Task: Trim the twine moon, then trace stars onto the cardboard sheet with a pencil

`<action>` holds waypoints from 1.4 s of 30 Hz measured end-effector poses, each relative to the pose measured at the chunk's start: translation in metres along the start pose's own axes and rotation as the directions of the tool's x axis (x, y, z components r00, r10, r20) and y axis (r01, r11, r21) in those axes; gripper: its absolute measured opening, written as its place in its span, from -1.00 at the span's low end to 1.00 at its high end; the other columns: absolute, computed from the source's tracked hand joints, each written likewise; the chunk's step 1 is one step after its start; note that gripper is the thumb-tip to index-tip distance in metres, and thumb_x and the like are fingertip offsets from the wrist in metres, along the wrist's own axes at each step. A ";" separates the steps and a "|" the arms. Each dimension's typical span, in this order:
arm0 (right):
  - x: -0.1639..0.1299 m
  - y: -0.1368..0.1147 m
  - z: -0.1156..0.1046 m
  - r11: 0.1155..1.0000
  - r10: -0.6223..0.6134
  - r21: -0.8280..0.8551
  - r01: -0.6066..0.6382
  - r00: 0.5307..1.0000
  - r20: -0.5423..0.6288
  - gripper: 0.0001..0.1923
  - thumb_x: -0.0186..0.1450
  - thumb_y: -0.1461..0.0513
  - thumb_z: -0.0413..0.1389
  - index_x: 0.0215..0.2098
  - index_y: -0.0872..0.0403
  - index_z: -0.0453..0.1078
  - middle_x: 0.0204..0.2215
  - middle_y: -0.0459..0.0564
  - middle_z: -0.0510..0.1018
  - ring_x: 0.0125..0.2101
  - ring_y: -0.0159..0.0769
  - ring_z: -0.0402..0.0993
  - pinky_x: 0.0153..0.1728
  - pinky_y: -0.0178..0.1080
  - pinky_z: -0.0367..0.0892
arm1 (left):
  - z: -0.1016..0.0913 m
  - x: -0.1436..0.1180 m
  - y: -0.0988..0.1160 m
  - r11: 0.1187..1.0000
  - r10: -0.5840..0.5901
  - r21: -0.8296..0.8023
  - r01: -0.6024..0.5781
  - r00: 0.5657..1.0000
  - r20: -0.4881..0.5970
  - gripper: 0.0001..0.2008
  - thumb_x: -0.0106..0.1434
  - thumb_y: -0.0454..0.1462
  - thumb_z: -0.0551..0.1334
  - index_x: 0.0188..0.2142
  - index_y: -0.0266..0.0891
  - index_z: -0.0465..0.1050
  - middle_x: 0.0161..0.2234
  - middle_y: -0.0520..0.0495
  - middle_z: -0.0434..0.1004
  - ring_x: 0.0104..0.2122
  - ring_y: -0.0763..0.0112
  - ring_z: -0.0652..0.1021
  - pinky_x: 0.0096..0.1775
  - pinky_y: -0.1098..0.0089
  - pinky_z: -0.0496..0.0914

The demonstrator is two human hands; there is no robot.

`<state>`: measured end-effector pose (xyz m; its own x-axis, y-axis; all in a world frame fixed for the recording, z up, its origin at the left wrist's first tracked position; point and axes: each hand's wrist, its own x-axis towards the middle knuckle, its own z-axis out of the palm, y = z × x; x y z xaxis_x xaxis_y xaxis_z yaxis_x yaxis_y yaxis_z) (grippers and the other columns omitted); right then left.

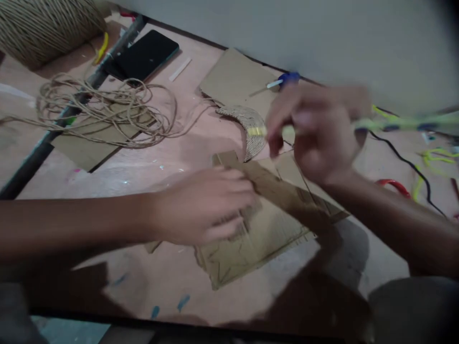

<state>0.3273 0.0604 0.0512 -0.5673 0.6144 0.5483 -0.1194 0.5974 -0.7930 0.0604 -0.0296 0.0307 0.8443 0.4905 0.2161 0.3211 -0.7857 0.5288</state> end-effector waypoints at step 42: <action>-0.055 0.011 0.017 0.877 0.455 0.135 -0.462 0.887 0.081 -0.65 0.51 0.44 0.20 -0.33 0.02 0.71 -0.39 -0.08 0.76 -0.45 -0.30 0.64 -0.43 -0.26 0.49 | -0.001 -0.036 -0.055 0.942 -0.006 0.329 0.070 0.981 -0.194 -0.75 0.86 -0.07 0.21 0.34 -0.08 0.51 0.27 -0.15 0.80 0.17 -0.10 0.78 0.10 -0.16 0.73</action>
<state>0.3437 0.0246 0.0082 -0.6232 0.7751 0.1043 0.0471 0.1703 -0.9843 0.0118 -0.0041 -0.0053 0.7431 0.5586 0.3684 0.5029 -0.8294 0.2433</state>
